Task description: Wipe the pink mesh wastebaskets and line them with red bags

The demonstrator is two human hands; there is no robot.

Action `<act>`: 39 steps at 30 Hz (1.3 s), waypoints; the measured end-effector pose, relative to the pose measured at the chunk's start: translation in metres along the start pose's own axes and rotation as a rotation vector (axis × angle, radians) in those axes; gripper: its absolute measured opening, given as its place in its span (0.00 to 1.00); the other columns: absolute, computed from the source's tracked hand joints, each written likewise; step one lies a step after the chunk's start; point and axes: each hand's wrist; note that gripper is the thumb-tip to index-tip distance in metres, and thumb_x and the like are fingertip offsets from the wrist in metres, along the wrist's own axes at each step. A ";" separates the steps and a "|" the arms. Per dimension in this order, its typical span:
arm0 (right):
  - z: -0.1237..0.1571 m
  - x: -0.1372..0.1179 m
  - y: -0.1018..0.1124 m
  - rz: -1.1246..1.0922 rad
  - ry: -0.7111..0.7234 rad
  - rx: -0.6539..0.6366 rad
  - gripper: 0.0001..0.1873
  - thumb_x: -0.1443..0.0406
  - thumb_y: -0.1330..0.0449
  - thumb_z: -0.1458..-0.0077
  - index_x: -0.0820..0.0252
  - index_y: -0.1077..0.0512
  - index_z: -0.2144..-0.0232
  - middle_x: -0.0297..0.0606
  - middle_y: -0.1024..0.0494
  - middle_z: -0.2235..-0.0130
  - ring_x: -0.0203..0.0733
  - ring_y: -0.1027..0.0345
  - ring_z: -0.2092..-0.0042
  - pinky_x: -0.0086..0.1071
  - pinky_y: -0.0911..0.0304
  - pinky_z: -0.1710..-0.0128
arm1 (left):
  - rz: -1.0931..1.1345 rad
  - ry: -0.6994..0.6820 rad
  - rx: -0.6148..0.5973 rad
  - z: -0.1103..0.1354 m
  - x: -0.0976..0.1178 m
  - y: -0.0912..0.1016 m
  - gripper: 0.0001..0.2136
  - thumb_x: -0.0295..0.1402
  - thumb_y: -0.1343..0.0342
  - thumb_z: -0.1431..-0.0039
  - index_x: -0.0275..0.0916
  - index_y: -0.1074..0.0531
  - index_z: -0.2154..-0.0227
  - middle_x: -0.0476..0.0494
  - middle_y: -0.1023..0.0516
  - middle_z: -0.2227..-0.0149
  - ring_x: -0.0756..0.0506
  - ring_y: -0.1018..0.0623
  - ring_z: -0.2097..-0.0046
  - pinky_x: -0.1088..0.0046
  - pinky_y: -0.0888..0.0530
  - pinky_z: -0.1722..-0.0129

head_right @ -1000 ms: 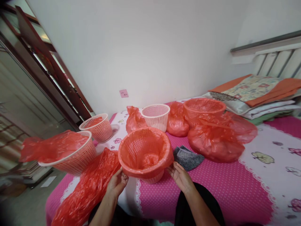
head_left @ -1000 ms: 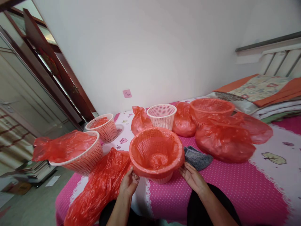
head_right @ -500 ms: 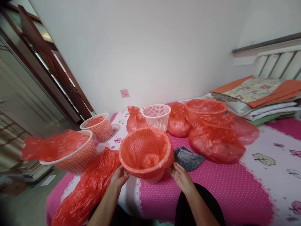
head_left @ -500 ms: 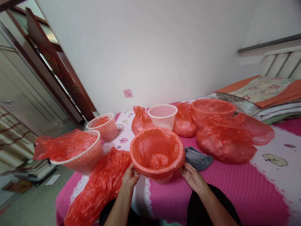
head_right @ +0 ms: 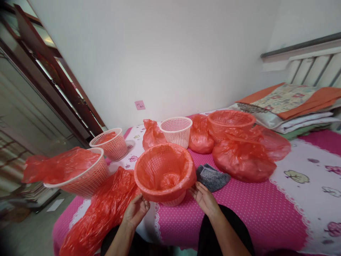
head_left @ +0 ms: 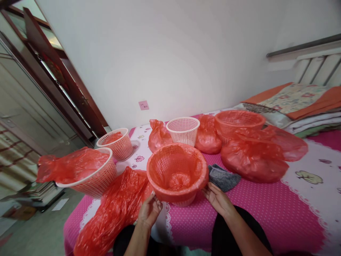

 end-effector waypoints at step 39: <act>0.023 -0.004 -0.019 0.133 -0.154 -0.091 0.17 0.67 0.21 0.57 0.58 0.25 0.68 0.29 0.24 0.73 0.31 0.29 0.74 0.23 0.37 0.76 | 0.072 0.053 -0.051 0.006 -0.043 0.012 0.10 0.18 0.50 0.34 0.33 0.26 0.66 0.42 0.16 0.72 0.49 0.17 0.73 0.75 0.20 0.70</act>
Point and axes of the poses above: each hand's wrist, its own z-axis away from the middle knuckle, its own y-axis out of the back of the hand, x = y × z
